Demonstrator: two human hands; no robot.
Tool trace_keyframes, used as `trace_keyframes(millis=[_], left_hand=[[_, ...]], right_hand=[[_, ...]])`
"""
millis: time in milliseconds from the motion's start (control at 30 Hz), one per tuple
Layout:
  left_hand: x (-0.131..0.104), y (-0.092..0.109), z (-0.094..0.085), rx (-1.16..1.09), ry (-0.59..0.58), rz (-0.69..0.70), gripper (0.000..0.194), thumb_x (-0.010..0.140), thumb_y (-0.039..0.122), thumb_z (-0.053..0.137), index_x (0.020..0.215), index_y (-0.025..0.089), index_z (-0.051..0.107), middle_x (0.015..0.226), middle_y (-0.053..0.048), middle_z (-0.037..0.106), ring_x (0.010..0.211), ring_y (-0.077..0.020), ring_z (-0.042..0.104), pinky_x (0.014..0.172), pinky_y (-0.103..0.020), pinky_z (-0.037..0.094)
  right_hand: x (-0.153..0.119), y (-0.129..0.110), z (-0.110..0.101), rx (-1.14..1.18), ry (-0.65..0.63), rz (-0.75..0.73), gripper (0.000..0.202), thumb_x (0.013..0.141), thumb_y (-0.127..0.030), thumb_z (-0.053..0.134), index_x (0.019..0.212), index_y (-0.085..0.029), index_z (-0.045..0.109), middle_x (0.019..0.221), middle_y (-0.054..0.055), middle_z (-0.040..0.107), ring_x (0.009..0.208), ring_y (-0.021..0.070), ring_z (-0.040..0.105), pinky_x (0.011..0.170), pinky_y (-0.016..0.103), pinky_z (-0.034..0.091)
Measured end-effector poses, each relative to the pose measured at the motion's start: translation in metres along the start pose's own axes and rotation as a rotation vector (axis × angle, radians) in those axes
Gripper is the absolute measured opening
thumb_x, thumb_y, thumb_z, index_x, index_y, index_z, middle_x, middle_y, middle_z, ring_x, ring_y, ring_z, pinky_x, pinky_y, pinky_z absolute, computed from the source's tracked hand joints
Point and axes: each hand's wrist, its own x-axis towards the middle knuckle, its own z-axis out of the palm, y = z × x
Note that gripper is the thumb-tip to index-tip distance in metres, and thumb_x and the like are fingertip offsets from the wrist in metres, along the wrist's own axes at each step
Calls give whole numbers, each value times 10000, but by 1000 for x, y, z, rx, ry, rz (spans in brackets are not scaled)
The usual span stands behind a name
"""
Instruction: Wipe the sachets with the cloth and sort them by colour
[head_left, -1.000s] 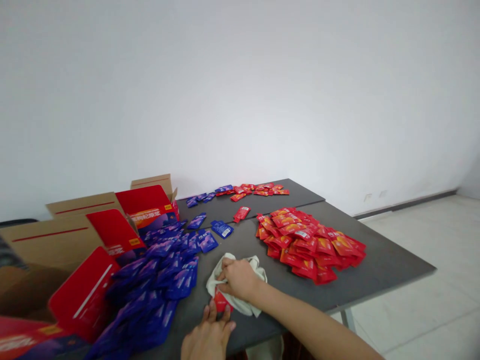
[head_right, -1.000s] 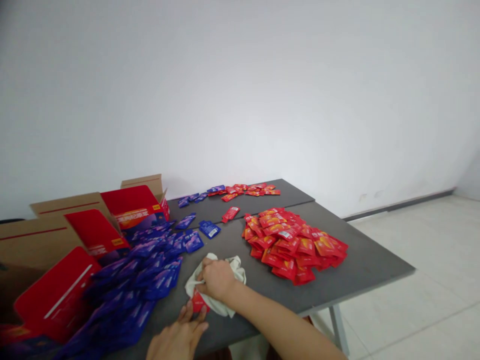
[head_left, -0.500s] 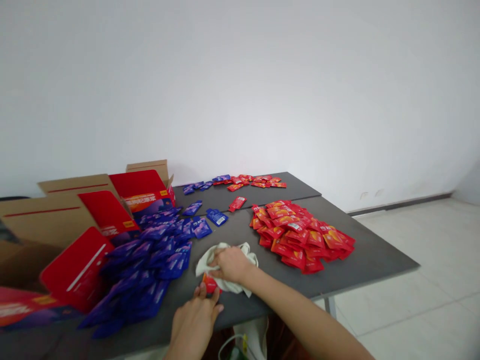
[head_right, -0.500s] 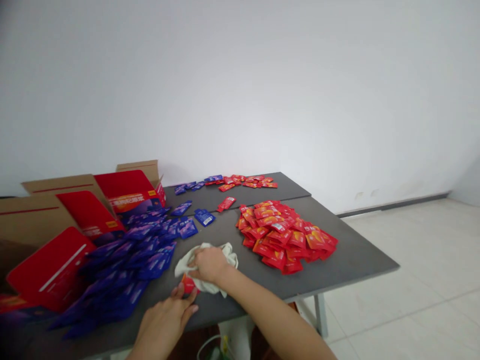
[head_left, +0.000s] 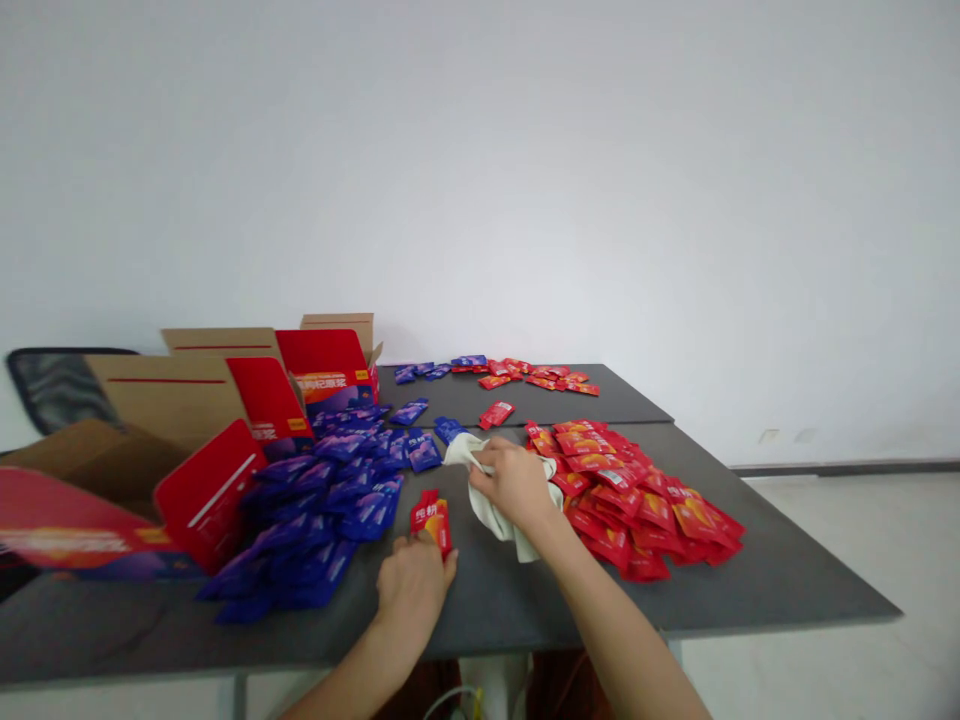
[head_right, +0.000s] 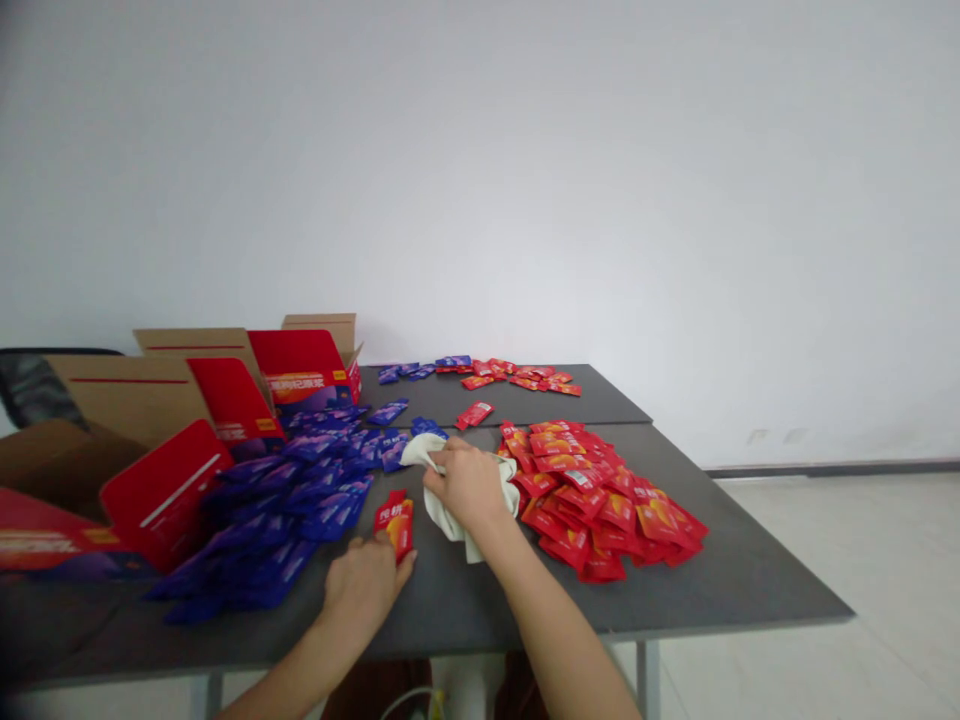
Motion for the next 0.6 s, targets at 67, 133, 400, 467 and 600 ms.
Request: trace_keyframes(millis=[67,133,400,467,600], left_hand=[[-4,5,4,60,-27,16,434,885,334,465,1068,-2,670,929,-238,665,928,-305,624,716,-392,500],[-7,11,7,136,-35,44,499,884,399,461,1051,-13,689,945,-264,659,989,-349,598,774,-478,484],[21,11,-13,77,-112,22,438,870,54,296,950,31,725,896,-249,693,934,-329,666,778,-462,487],[25,-2,-16,42,-99,15,451,854,10,270,998,25,696,887,-239,696,927,-297,677,747,-384,503],[25,-28,-13,-54,-118,38,376,875,85,325,1078,26,636,885,-219,701,870,-257,689,741,-322,495]], right_hand=[[-5,-11,-16,48,30,-63,256,939,-360,452,1025,-295,684,1066,2,659,863,150,627,703,233,387],[-13,-17,-24,76,18,-102,253,937,-352,461,1039,-290,684,1073,2,643,876,142,619,713,233,382],[-55,-4,-10,115,-36,-70,270,929,-358,478,1128,-316,656,1114,-3,618,911,138,609,709,235,391],[-63,0,-7,151,-30,-70,266,922,-347,477,1114,-317,659,1112,-6,620,901,135,609,725,234,396],[-74,-7,-1,202,-88,-146,307,878,-294,494,1139,-327,652,1124,0,616,902,140,600,749,236,404]])
